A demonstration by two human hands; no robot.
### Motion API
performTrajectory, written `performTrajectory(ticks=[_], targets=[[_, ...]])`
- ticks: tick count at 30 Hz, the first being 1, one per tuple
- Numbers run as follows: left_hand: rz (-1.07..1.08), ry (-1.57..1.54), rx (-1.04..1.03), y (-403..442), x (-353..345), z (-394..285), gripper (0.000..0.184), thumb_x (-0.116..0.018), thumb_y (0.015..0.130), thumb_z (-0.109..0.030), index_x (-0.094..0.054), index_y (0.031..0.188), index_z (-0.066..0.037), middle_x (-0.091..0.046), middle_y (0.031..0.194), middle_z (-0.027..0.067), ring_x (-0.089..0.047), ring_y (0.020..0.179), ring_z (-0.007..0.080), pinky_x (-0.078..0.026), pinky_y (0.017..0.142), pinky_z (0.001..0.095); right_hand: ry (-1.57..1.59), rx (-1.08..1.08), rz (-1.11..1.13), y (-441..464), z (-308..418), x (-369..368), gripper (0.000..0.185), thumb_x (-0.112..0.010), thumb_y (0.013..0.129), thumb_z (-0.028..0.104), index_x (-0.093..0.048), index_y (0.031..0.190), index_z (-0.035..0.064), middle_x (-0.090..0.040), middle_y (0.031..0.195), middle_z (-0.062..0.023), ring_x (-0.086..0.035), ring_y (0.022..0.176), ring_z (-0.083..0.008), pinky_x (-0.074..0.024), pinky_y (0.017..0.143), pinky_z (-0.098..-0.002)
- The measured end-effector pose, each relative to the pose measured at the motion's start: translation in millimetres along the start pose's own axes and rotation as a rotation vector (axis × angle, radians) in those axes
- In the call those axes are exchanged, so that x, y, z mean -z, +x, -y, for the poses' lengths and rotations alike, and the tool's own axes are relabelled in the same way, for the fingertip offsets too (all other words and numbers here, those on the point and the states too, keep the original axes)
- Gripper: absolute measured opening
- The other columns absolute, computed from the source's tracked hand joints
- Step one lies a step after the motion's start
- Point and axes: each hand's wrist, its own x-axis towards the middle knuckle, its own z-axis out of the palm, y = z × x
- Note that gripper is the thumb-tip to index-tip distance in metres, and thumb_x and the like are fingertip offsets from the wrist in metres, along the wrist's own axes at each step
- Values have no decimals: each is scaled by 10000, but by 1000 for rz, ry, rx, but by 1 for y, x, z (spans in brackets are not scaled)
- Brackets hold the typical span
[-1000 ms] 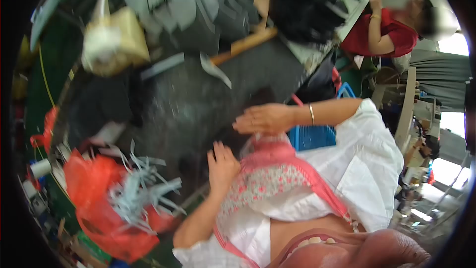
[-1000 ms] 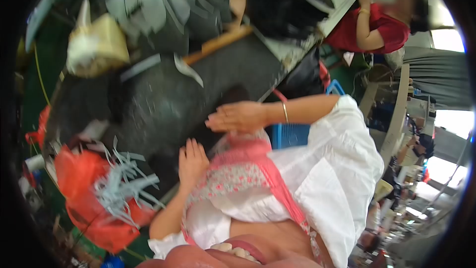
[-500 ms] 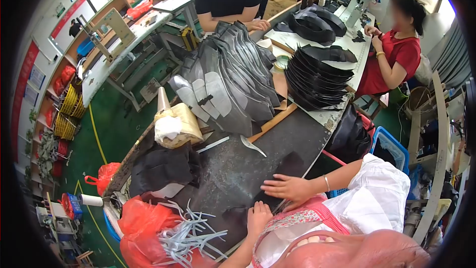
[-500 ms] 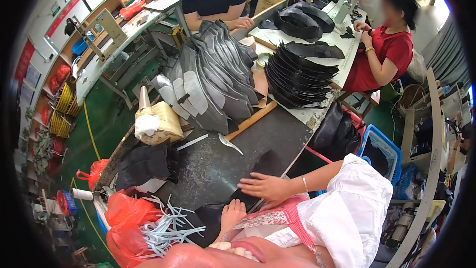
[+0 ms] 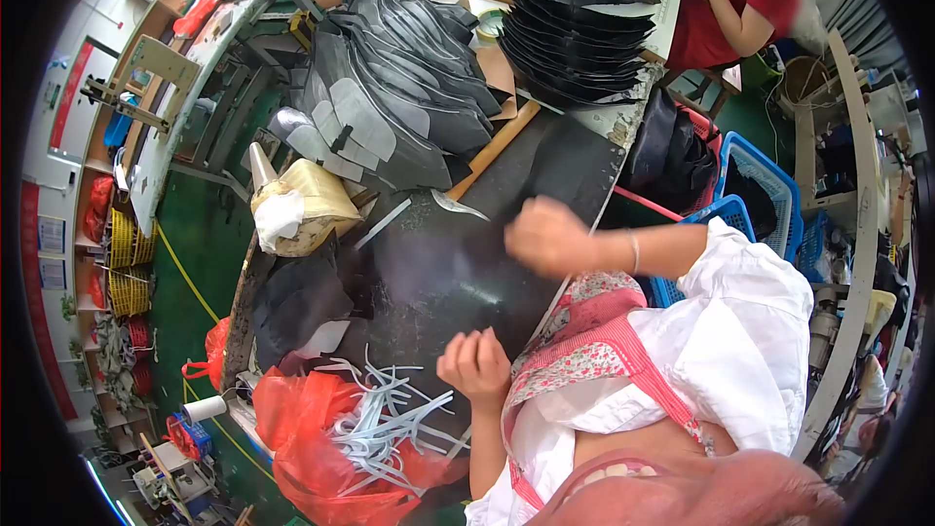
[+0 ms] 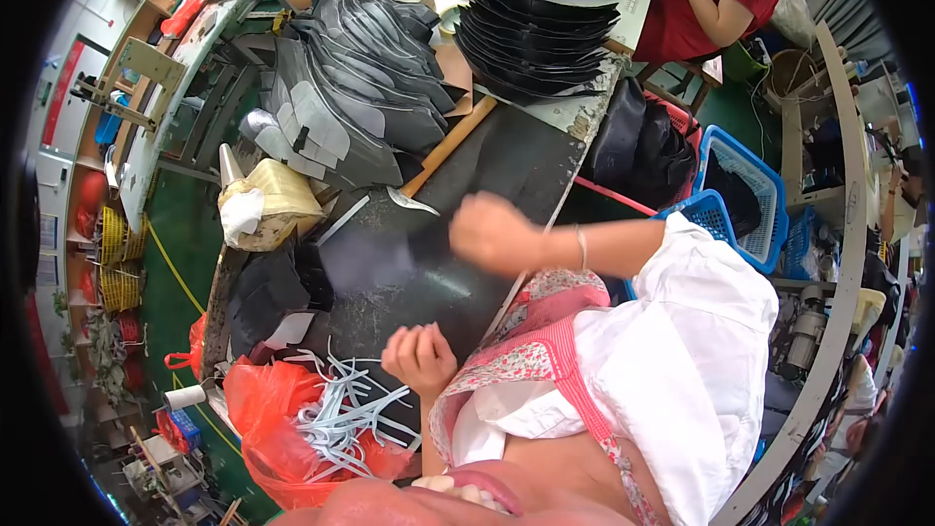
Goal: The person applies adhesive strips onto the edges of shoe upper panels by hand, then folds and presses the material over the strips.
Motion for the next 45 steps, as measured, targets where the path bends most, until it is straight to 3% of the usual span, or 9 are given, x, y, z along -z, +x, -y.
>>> performTrajectory(ticks=[2, 5, 9, 12, 15, 17, 21, 39, 45], targets=[[42, -31, 125, 8, 1, 4, 196, -735, 800, -65, -634, 967, -69, -604, 1024, 76, -550, 1040, 303, -417, 893, 439, -347, -300, 267, 30, -64, 38, 103, -624, 706, 121, -571, 767, 57, -592, 799, -110, -551, 730, -288, -441, 696, -392], [173, 4, 227, 5, 4, 21, 234, -720, 795, -69, -639, 1015, -63, -586, 1103, 100, -501, 1118, 332, -385, 964, 466, -641, -209, -352, 39, -206, 62, 48, -586, 736, 107, -547, 741, 80, -580, 721, -102, -560, 700, -295, -413, 660, -412], [245, 112, 378, 5, 14, 52, 283, -713, 802, -136, -638, 1073, -101, -593, 1125, 82, -520, 1122, 310, -393, 959, 467, -846, -758, 98, 18, -326, 80, 150, -518, 897, 179, -623, 859, 79, -660, 783, -170, -672, 721, -339, -528, 618, -456], [171, 238, 467, 5, 25, 94, 340, -702, 803, -119, -612, 1126, -62, -571, 1171, 113, -511, 1146, 321, -396, 974, 467, -744, -535, 535, -35, -431, 67, 395, -443, 980, 409, -628, 1107, 85, -679, 958, -212, -645, 964, -400, -517, 763, -504], [217, 337, 576, 15, 43, 133, 551, -731, 755, -96, -522, 1259, -16, -476, 1296, 187, -430, 1238, 394, -376, 1022, 491, -749, -1025, 322, -3, -379, 58, 574, -390, 964, 572, -648, 1046, 65, -682, 1043, -213, -644, 966, -426, -489, 832, -517], [267, 387, 581, 17, 47, 156, 631, -735, 737, -85, -476, 1309, -22, -449, 1331, 189, -419, 1256, 402, -367, 1040, 492, -1071, -712, 116, 19, -338, 51, 489, -470, 955, 516, -671, 977, 70, -694, 1013, -163, -659, 930, -382, -507, 809, -472], [332, 502, 498, 9, 32, 209, 717, -730, 683, -19, -448, 1341, -49, -429, 1358, 184, -407, 1269, 410, -366, 1052, 481, -483, -252, -223, 91, -225, 29, 179, -654, 896, 176, -657, 982, 18, -681, 1044, -134, -638, 971, -314, -482, 868, -399], [269, -74, 385, 44, 60, 216, 417, -713, 781, -150, -657, 1191, -103, -620, 1279, 92, -595, 1125, 306, -480, 942, 401, 495, 237, -74, 145, 47, -33, 230, -723, 696, -35, -623, 900, -1, -655, 1055, -162, -630, 937, -315, -487, 810, -400], [-242, 97, 395, 27, 37, 215, 574, -554, 650, 92, -667, 1186, -79, -649, 1230, 109, -621, 1097, 281, -471, 919, 389, 466, 291, -3, 131, 52, -69, 282, -739, 670, -23, -610, 918, 7, -633, 1074, -146, -625, 958, -320, -495, 785, -417]])
